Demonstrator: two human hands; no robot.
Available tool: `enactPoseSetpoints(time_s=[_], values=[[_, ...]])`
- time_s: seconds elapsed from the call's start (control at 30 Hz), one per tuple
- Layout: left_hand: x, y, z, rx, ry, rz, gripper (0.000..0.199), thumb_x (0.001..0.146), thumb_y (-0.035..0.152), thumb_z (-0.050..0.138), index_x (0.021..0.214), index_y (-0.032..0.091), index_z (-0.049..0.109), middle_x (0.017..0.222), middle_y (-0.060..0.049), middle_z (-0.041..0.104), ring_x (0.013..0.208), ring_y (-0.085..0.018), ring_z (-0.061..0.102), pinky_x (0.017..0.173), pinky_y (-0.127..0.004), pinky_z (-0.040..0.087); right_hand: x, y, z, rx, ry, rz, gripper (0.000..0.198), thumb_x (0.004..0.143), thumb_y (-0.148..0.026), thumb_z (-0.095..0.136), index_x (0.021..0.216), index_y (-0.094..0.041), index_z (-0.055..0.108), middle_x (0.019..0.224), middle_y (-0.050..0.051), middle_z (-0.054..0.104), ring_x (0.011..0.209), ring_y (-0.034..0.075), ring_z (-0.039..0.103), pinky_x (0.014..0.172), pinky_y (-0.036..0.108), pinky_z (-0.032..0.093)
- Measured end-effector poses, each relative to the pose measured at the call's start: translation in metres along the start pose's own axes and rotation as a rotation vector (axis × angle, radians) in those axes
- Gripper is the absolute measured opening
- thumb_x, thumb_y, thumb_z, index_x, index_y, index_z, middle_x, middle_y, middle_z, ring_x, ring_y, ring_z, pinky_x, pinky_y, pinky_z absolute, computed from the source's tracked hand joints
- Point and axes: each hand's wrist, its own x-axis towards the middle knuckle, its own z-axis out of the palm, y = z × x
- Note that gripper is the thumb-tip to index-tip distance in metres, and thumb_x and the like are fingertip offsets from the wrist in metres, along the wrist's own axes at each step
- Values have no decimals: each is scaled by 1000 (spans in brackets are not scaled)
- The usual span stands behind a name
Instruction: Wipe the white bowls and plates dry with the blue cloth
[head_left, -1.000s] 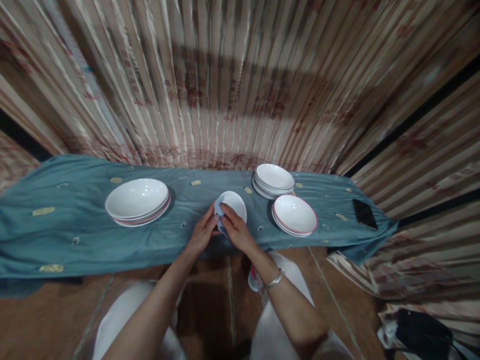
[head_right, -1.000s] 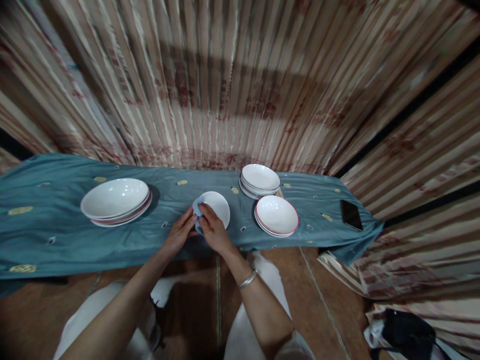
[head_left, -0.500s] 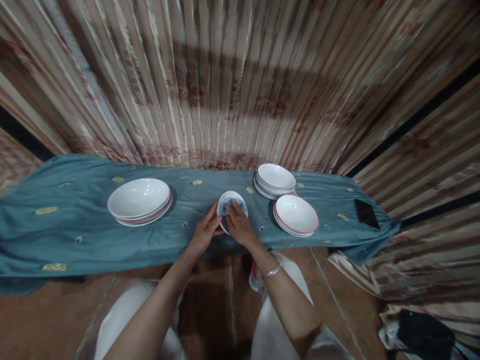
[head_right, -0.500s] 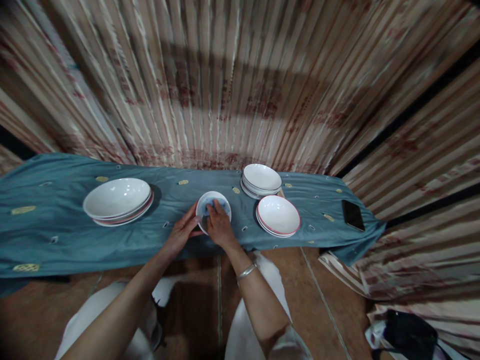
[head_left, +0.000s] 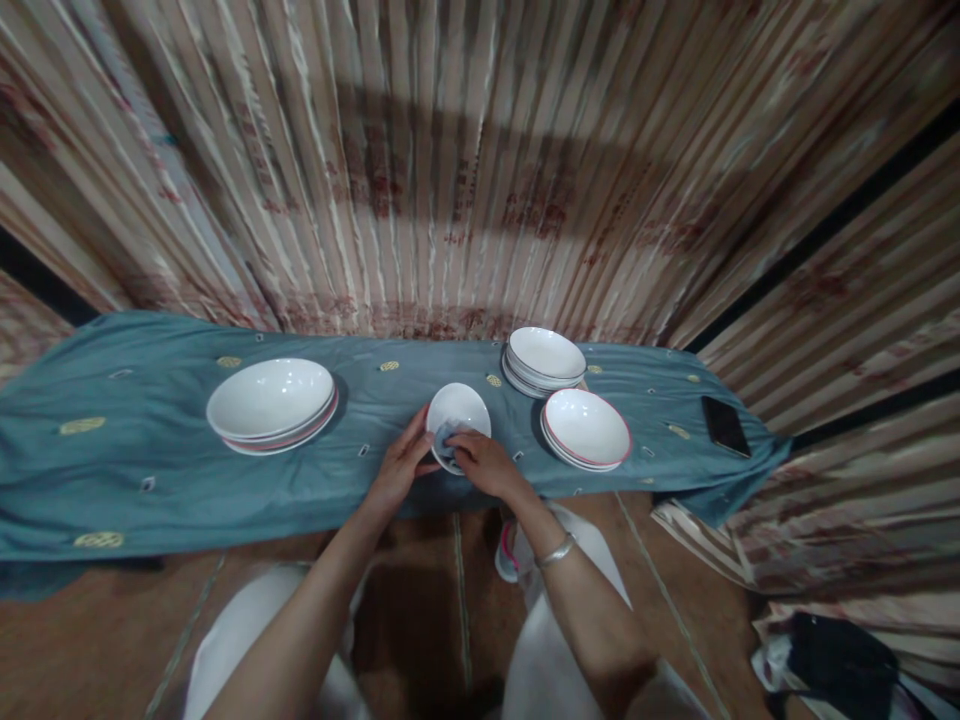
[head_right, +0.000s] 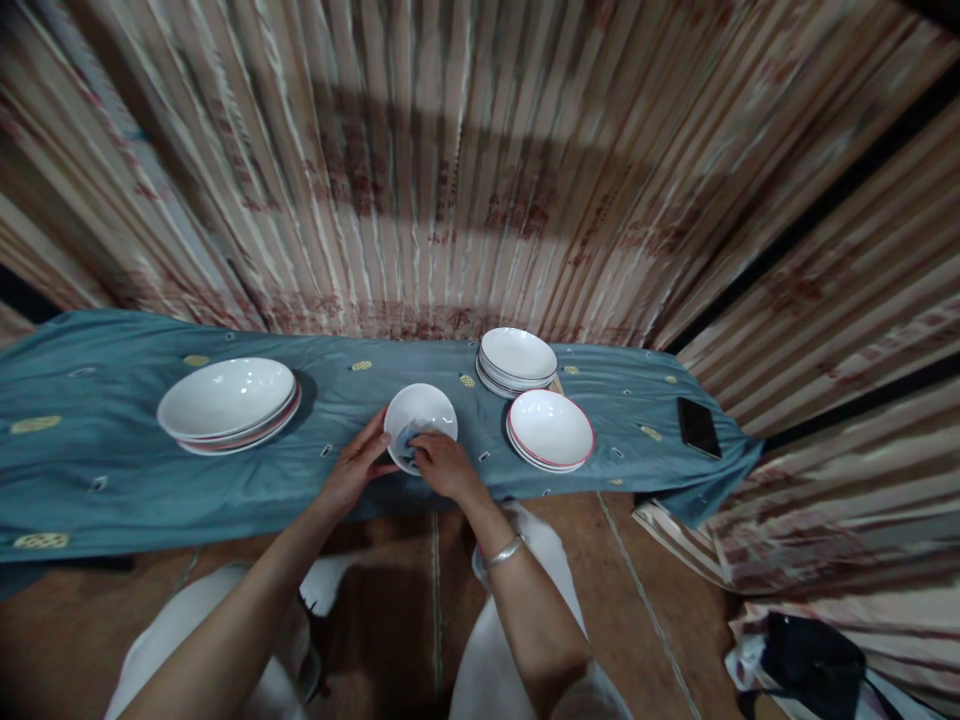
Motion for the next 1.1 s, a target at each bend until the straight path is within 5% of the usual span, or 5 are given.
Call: enactPoseSetpoints(time_s=[0.47, 0.7, 1.1], values=[[2, -3, -2, -15, 2, 11, 62, 78, 40, 68, 137, 34, 49, 149, 0, 44, 127, -29, 51, 78, -33, 61, 6, -1, 13, 780, 40, 61, 28, 82, -33, 57, 101, -21, 72, 90, 0, 72, 81, 15, 64, 77, 27, 50], [2, -4, -2, -36, -3, 20, 59, 81, 40, 65, 137, 35, 49, 149, 0, 43, 132, -29, 46, 78, -35, 61, 8, -10, 14, 1057, 104, 164, 32, 73, -42, 66, 96, -21, 73, 89, 0, 71, 79, 14, 62, 77, 27, 49], [1, -4, -1, -38, -46, 30, 65, 77, 42, 68, 138, 33, 49, 148, -2, 45, 129, -31, 48, 81, -37, 60, 13, -17, 17, 992, 244, 94, 48, 81, -44, 61, 126, -24, 61, 128, 4, 61, 117, 20, 57, 105, 39, 41]])
